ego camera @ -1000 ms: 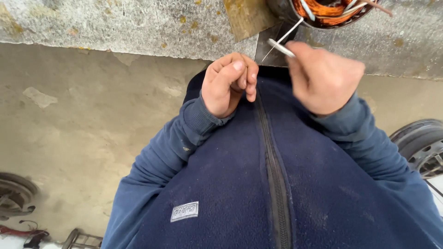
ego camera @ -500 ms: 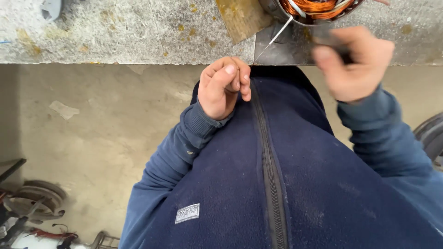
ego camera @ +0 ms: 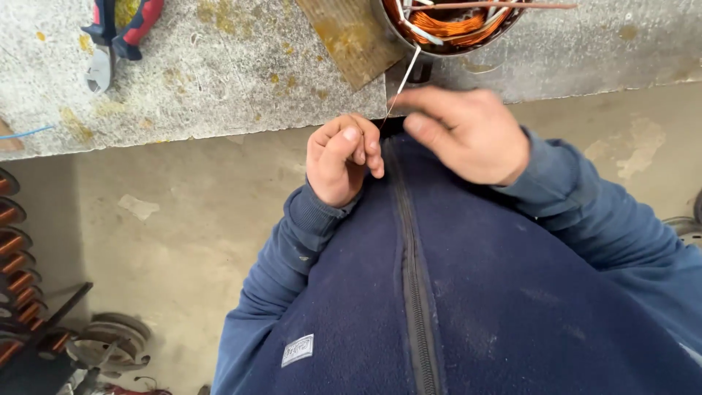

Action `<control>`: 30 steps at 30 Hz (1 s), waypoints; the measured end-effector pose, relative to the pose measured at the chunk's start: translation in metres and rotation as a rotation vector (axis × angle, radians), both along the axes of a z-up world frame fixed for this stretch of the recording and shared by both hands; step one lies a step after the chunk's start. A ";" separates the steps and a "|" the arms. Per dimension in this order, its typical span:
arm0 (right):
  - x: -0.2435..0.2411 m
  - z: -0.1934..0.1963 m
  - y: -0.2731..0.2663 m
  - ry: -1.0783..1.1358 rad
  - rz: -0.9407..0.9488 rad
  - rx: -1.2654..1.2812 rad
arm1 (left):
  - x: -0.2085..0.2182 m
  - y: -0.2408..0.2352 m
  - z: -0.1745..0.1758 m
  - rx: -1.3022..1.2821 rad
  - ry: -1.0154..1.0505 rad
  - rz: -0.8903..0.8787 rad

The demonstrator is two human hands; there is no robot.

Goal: Winding and organizing copper wire coils inside an electric motor stator at a workbench.

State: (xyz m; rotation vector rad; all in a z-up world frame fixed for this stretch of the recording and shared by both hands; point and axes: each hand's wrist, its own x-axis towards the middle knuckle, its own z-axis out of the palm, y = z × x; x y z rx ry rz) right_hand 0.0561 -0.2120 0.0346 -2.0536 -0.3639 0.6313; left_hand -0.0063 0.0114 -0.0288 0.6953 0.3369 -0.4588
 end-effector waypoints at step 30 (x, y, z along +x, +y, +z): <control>-0.015 -0.004 -0.032 -0.591 0.024 -0.097 | 0.053 0.026 0.043 0.547 -0.284 -0.379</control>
